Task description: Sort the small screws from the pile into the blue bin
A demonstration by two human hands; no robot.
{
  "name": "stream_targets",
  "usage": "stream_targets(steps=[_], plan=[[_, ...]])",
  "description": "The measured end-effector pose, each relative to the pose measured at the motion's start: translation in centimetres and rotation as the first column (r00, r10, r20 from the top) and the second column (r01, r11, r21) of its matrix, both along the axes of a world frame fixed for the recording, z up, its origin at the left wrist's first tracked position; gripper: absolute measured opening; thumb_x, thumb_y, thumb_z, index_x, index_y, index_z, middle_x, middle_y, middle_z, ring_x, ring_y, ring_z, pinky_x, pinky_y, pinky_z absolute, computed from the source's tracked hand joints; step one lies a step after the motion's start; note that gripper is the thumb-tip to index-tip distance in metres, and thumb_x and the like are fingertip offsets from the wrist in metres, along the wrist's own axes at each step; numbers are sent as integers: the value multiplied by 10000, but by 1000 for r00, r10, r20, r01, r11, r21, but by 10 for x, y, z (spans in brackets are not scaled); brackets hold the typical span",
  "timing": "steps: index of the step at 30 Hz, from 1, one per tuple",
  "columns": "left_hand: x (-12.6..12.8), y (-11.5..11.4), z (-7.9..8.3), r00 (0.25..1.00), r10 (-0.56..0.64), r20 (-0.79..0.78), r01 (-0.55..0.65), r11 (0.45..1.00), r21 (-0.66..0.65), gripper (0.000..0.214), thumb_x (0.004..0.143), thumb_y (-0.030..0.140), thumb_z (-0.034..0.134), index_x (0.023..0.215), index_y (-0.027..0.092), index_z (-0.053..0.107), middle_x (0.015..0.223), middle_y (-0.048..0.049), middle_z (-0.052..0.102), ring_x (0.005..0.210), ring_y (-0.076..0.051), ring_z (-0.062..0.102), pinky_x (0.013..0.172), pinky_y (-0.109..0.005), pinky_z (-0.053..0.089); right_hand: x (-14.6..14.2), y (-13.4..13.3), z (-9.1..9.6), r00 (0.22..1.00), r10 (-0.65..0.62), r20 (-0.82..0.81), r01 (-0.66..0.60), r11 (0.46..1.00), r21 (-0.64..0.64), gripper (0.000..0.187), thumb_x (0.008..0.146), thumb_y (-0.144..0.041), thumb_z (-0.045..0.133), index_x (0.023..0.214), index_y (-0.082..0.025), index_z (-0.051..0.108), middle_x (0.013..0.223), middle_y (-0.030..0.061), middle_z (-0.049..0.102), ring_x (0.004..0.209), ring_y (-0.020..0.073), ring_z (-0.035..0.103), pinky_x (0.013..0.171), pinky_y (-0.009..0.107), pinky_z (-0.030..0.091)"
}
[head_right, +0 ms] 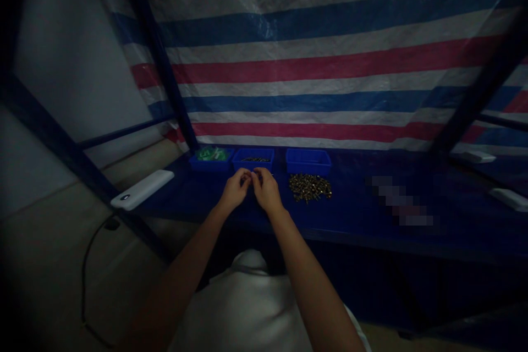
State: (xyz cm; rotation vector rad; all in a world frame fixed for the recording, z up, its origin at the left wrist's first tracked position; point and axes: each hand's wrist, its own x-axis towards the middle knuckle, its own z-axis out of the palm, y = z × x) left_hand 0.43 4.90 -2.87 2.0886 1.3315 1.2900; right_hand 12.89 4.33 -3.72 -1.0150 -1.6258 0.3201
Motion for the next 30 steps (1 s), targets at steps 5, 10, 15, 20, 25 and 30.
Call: stream_targets(steps=[5, 10, 15, 20, 25, 30], plan=[[9, -3, -6, 986, -54, 157, 55, 998, -5, 82, 781, 201, 493, 849, 180, 534, 783, -19, 608, 731, -118, 579, 689, -228, 435, 2, 1, 0, 1000, -3, 22, 3, 1000, 25, 192, 851, -280, 387, 871, -194, 558, 813, 46, 607, 751, 163, 567, 715, 293, 446], [6, -1, -12, 953, -53, 299, 88, 991, -105, 146, 758, 263, 541, 860, 160, 549, 747, -29, 623, 692, -123, 589, 638, -226, 440, 2, 2, 0, 999, -32, 5, 32, 998, 48, 190, 852, -258, 374, 876, -190, 549, 810, 50, 603, 745, 163, 572, 713, 290, 443], [5, 1, -17, 962, -73, 262, 116, 982, -151, 122, 750, 256, 535, 762, 148, 592, 738, -39, 637, 691, -129, 584, 679, -246, 456, 1, 1, 0, 997, -76, -9, 77, 994, 75, 195, 846, -256, 372, 885, -182, 548, 825, 65, 611, 749, 174, 577, 724, 310, 450], [5, -1, -14, 985, -79, 154, 95, 990, -105, 128, 759, 238, 523, 784, 158, 619, 773, -40, 655, 727, -145, 589, 717, -263, 456, 2, -1, 1, 997, -78, -5, 78, 994, 78, 205, 855, -264, 364, 910, -185, 545, 846, 66, 612, 770, 174, 578, 736, 310, 453], [2, -6, -1, 993, -83, 80, 90, 992, -93, 113, 753, 199, 521, 781, 168, 626, 782, -35, 662, 743, -149, 597, 747, -264, 450, 2, -3, 3, 996, -87, -23, 88, 993, 80, 200, 860, -275, 370, 913, -185, 540, 845, 66, 613, 771, 173, 580, 731, 306, 454], [2, -10, 12, 995, -95, 15, 96, 991, -98, 97, 748, 193, 530, 754, 172, 625, 780, -36, 665, 746, -153, 601, 747, -267, 446, 2, -4, 5, 994, -93, -52, 98, 991, 96, 205, 867, -290, 369, 923, -187, 536, 850, 64, 606, 780, 168, 577, 738, 302, 451]])
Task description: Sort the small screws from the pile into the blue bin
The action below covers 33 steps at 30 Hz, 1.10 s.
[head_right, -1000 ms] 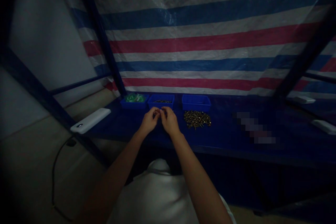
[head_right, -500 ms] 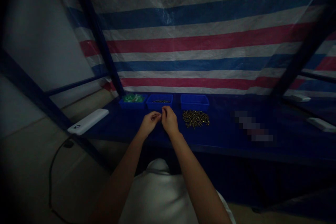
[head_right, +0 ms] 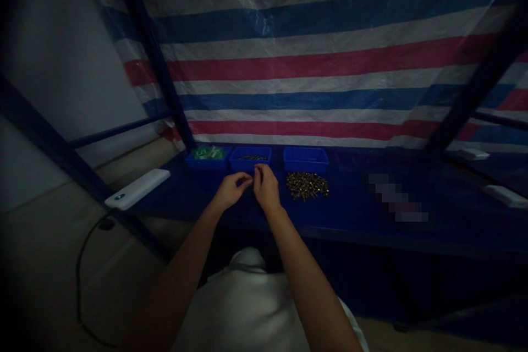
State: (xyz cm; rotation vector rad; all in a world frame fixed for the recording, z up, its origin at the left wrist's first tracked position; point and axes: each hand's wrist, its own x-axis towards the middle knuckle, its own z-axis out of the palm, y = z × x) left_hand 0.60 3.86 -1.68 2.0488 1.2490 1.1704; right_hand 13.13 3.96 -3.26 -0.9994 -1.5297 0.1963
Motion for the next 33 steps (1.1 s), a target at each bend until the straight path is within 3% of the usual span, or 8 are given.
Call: stream_targets(steps=[6, 12, 15, 19, 21, 24, 27, 33], plan=[[-2, 1, 9, 1000, 1, -28, 0, 1000, 15, 96, 744, 186, 529, 713, 174, 619, 732, -27, 661, 712, -151, 599, 715, -264, 445, 0, 0, 0, 998, -7, -62, 6, 1000, -9, 227, 866, -299, 376, 990, -177, 521, 856, 69, 594, 778, 169, 568, 737, 305, 449], [-15, 15, 32, 975, 219, 34, -219, 976, -9, 92, 711, 201, 571, 637, 156, 605, 618, -27, 631, 600, -140, 573, 649, -271, 444, 1, 2, -1, 995, -35, -92, 33, 999, -19, 237, 858, -294, 388, 1019, -168, 507, 871, 71, 582, 764, 161, 559, 732, 300, 446], [-18, 7, 50, 961, 45, 273, -47, 999, 1, 131, 708, 279, 605, 717, 148, 619, 660, -27, 640, 630, -132, 589, 645, -256, 450, 1, 3, -3, 997, -27, -72, 26, 1000, -13, 212, 855, -274, 390, 995, -172, 512, 873, 63, 581, 762, 151, 555, 730, 288, 445], [-19, -6, 61, 840, -170, 516, 121, 984, 127, 247, 725, 381, 597, 834, 160, 618, 726, -27, 647, 644, -116, 591, 607, -228, 445, 2, 3, -3, 998, -27, -50, 26, 999, -22, 195, 851, -252, 391, 980, -173, 514, 859, 57, 582, 725, 145, 550, 712, 284, 446], [-20, -4, 55, 883, -154, 443, 124, 988, 96, 239, 725, 377, 597, 818, 159, 626, 713, -27, 646, 635, -117, 587, 609, -233, 447, 2, 3, -3, 999, -27, -46, 26, 999, -25, 192, 848, -242, 392, 981, -174, 512, 861, 58, 583, 719, 145, 550, 713, 286, 447], [-24, 6, 39, 995, 12, 102, -13, 1000, 1, 140, 685, 297, 637, 688, 157, 633, 659, -26, 640, 636, -135, 580, 639, -259, 449, 2, 2, -2, 999, -27, -45, 25, 999, -32, 183, 841, -229, 396, 975, -175, 509, 859, 57, 585, 724, 146, 552, 719, 288, 449], [-26, 12, 30, 992, 99, -74, -103, 993, -59, 102, 677, 237, 626, 623, 151, 617, 630, -28, 630, 635, -142, 574, 641, -269, 443, 2, 2, -1, 999, -29, -46, 27, 999, -38, 180, 836, -222, 400, 967, -168, 510, 850, 58, 584, 728, 147, 554, 719, 287, 449], [-21, -2, 58, 927, -139, 348, 212, 960, -183, 175, 728, 310, 592, 760, 139, 614, 702, -20, 631, 601, -92, 566, 554, -216, 407, 2, 4, -4, 999, -21, -40, 19, 999, -46, 187, 836, -230, 399, 977, -171, 508, 846, 53, 583, 721, 143, 554, 718, 283, 450]])
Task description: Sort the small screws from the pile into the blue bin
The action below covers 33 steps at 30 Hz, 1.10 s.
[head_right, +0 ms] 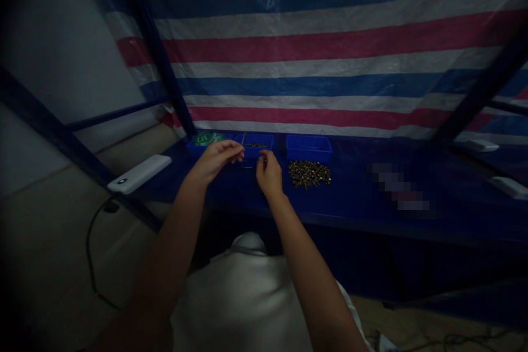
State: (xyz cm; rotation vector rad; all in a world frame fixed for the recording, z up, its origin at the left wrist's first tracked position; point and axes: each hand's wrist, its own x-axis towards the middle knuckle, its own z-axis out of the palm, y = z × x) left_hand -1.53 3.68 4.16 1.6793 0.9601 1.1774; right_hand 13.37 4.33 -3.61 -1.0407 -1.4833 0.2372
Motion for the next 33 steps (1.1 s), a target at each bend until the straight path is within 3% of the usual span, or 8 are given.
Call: stream_targets(steps=[3, 6, 12, 16, 21, 26, 29, 33], plan=[[4, 7, 14, 990, 11, 139, -12, 1000, 8, 167, 744, 298, 589, 792, 140, 612, 685, -11, 611, 541, -63, 536, 499, -197, 368, 0, 0, -1, 1000, 2, 10, -2, 1000, 1, 197, 838, -227, 392, 986, -170, 508, 855, 58, 586, 738, 150, 560, 728, 291, 450], [10, 29, 15, 989, 54, 139, -50, 998, -33, 140, 751, 270, 592, 765, 132, 605, 640, -3, 592, 472, -45, 505, 438, -185, 324, -1, 1, -1, 1000, 2, 16, -2, 1000, 3, 200, 836, -222, 389, 990, -171, 508, 872, 63, 591, 754, 155, 566, 737, 296, 450], [22, 78, 4, 964, 262, -41, -263, 932, -247, 97, 759, 209, 562, 716, 121, 565, 530, 17, 559, 355, -41, 450, 351, -175, 217, -1, 0, 0, 999, -9, 37, 9, 1000, 6, 198, 833, -213, 385, 981, -171, 509, 881, 67, 598, 770, 162, 573, 741, 299, 452], [21, 91, -6, 932, 309, -189, -354, 887, -297, 136, 786, 224, 507, 714, 118, 554, 507, 4, 565, 330, -54, 424, 348, -182, 208, -1, -1, 0, 999, -29, 43, 29, 1000, 9, 202, 837, -215, 376, 982, -169, 509, 882, 69, 599, 768, 163, 572, 733, 296, 453], [15, 84, -38, 920, 368, -138, -379, 923, -66, 167, 770, 280, 517, 789, 129, 588, 542, 5, 574, 391, -60, 438, 414, -176, 318, -1, 1, -1, 995, -69, 73, 70, 997, -11, 214, 834, -211, 369, 992, -163, 506, 890, 76, 600, 768, 171, 570, 743, 309, 450], [16, 72, -75, 856, 470, -215, -419, 875, 245, 163, 742, 281, 533, 814, 155, 608, 598, 2, 578, 538, -98, 514, 554, -207, 407, -1, 5, -5, 984, -107, 143, 114, 992, -45, 224, 819, -200, 382, 992, -146, 513, 899, 94, 590, 806, 189, 555, 778, 333, 442], [11, 71, -84, 799, 520, -303, -392, 832, 394, 148, 742, 259, 523, 810, 164, 614, 660, -15, 593, 582, -110, 518, 593, -228, 413, -3, 10, -8, 965, -139, 224, 153, 987, -47, 234, 808, -173, 382, 991, -126, 521, 915, 114, 578, 854, 206, 533, 809, 350, 429], [4, 73, -85, 752, 560, -349, -385, 802, 457, 142, 757, 240, 491, 782, 166, 610, 665, -24, 594, 595, -120, 520, 611, -244, 410, -8, 20, -8, 915, -157, 372, 197, 978, -74, 266, 801, -120, 372, 1016, -113, 526, 991, 142, 564, 951, 229, 495, 848, 371, 404]])
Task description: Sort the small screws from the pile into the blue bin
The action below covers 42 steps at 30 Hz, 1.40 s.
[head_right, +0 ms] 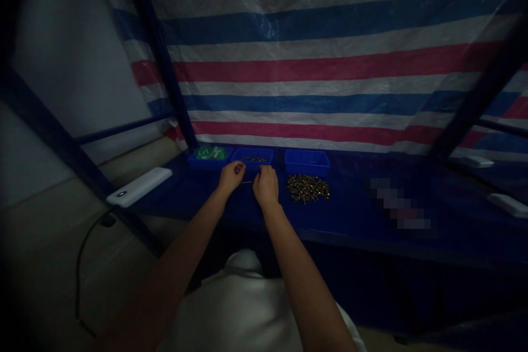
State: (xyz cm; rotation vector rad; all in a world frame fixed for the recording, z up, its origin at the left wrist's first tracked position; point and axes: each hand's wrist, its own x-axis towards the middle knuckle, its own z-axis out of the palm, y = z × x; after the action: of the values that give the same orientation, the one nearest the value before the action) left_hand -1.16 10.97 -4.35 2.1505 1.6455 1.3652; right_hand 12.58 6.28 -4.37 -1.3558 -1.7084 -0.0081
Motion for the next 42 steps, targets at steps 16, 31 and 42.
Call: stream_targets(steps=[16, 31, 42], plan=[[8, -6, 0, 993, -53, -101, 55, 998, 19, 138, 770, 210, 475, 753, 167, 604, 676, -26, 604, 641, -131, 535, 636, -243, 409, -7, 12, -4, 966, -2, 259, 63, 972, -228, 281, 760, 4, 367, 916, -118, 568, 991, 171, 549, 929, 237, 505, 793, 362, 417], [14, -10, -1, 986, -108, -126, 109, 994, -4, 144, 757, 203, 476, 759, 172, 617, 673, -28, 595, 636, -136, 518, 623, -249, 397, -4, 13, -8, 992, 24, 126, -5, 990, -144, 246, 767, -19, 366, 848, -175, 539, 904, 102, 554, 864, 203, 496, 770, 322, 423], [17, -16, 6, 987, -125, -101, 122, 992, -34, 137, 748, 180, 481, 747, 168, 617, 671, -27, 601, 628, -130, 523, 616, -243, 401, 0, 10, -7, 994, 97, 40, -92, 989, -114, 225, 731, -72, 446, 912, -156, 548, 968, 93, 527, 940, 201, 488, 846, 343, 413]])
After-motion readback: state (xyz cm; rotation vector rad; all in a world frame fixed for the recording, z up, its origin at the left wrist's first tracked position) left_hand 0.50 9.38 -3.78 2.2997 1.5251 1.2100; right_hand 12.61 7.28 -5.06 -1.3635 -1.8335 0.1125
